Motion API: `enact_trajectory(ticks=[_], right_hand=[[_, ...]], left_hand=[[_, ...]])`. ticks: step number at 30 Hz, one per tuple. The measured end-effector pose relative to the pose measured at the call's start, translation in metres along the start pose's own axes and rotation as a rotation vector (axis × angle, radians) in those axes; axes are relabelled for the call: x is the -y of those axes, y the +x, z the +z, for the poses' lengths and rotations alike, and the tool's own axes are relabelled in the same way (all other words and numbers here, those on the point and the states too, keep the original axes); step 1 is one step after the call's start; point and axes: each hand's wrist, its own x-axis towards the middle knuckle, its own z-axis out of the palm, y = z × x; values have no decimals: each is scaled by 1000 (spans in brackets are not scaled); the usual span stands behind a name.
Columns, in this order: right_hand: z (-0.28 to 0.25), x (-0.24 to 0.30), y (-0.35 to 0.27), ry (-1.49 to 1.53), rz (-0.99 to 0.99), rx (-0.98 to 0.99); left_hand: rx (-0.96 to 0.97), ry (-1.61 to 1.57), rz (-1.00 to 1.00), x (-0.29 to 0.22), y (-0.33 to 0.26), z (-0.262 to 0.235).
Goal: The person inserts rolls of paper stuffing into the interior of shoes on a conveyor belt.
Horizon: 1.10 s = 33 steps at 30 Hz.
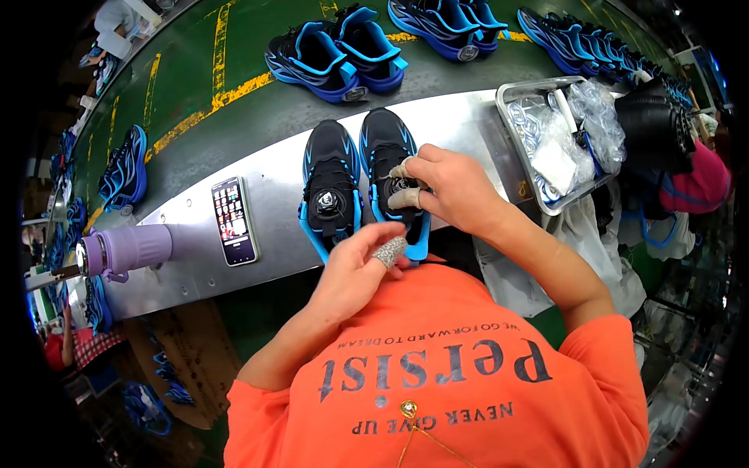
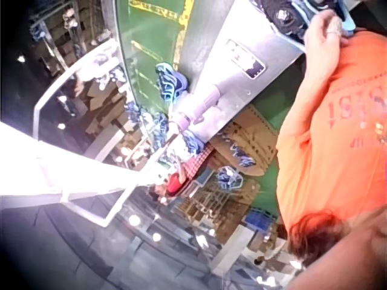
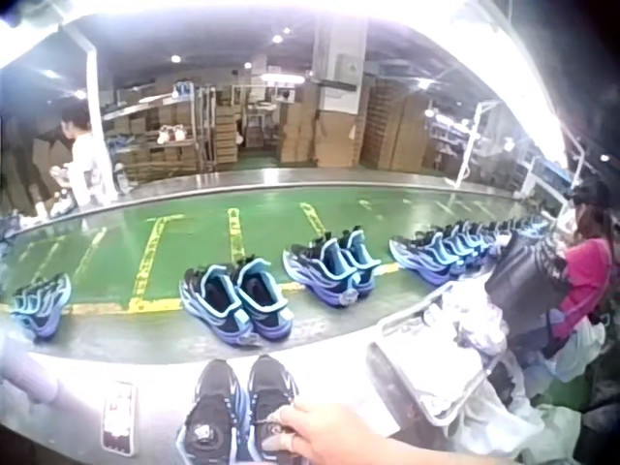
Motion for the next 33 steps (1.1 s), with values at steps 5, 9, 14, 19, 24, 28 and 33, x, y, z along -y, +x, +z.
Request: enact_trajectory(ticks=[5,9,14,19,24,28,33], right_hand=[[-8,-12,7,129,-141,60],[3,-1,4,27,74,57],[3,-17,5,185,-135,-34],[10,-8,-1,25,-9,-79],[0,-24,12,281,-209,6],[11,-15,1,116,52,-38],[-1,-28,10,292,-157,43]], left_hand=[[25,-482,-237,3,20,9],[-50,-655,-169,16,28,19],[-52,-666,-183,20,31,20],[-51,-716,-152,23,30,22],[-44,-702,-153,24,33,23],[-51,-721,-151,22,33,25],[-37,-699,-143,26,36,24]])
